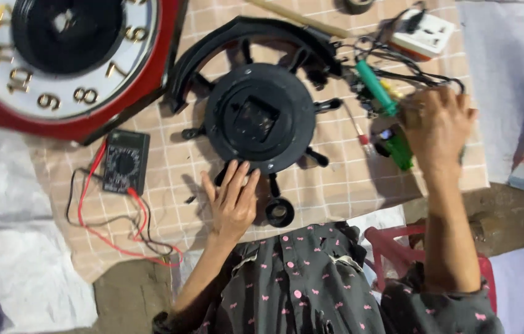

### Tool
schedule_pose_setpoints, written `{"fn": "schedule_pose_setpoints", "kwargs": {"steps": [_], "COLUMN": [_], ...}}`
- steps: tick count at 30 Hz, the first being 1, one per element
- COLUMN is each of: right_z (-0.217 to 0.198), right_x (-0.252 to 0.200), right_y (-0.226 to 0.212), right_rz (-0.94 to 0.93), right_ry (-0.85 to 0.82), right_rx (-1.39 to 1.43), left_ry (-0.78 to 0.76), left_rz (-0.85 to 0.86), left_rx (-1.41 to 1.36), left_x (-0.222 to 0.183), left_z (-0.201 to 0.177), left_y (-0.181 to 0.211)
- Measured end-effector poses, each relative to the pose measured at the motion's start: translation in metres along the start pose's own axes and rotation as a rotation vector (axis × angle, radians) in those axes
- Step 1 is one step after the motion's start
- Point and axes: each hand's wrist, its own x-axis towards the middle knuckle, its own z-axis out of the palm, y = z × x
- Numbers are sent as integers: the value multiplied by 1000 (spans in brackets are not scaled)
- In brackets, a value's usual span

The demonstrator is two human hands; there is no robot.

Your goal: Disassembling and inspecting the internal mechanism of a wall clock using a screwdriver on a repair bench.

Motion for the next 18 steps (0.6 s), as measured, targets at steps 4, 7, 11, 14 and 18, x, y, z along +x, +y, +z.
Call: {"fn": "schedule_pose_setpoints", "kwargs": {"steps": [4, 7, 11, 14, 18], "right_z": [-32, -79, -135, -144, -141], "right_x": [-5, -13, -22, -19, -12], "right_y": [15, 17, -4, -23, -58], "right_rz": [-46, -42, 25, -158, -372], "right_ry": [-78, -106, -172, -171, -213], "right_rx": [-53, 115, 549, 468, 486], "left_ry": [-37, -36, -76, -118, -103], "left_rz": [-10, -10, -5, -4, -36], "left_rx": [-3, -12, 2, -1, -38], "left_x": [-1, -3, -6, -10, -11], "left_z": [-4, -3, -3, -3, -5], "left_y": [-3, -5, -7, -9, -10]}}
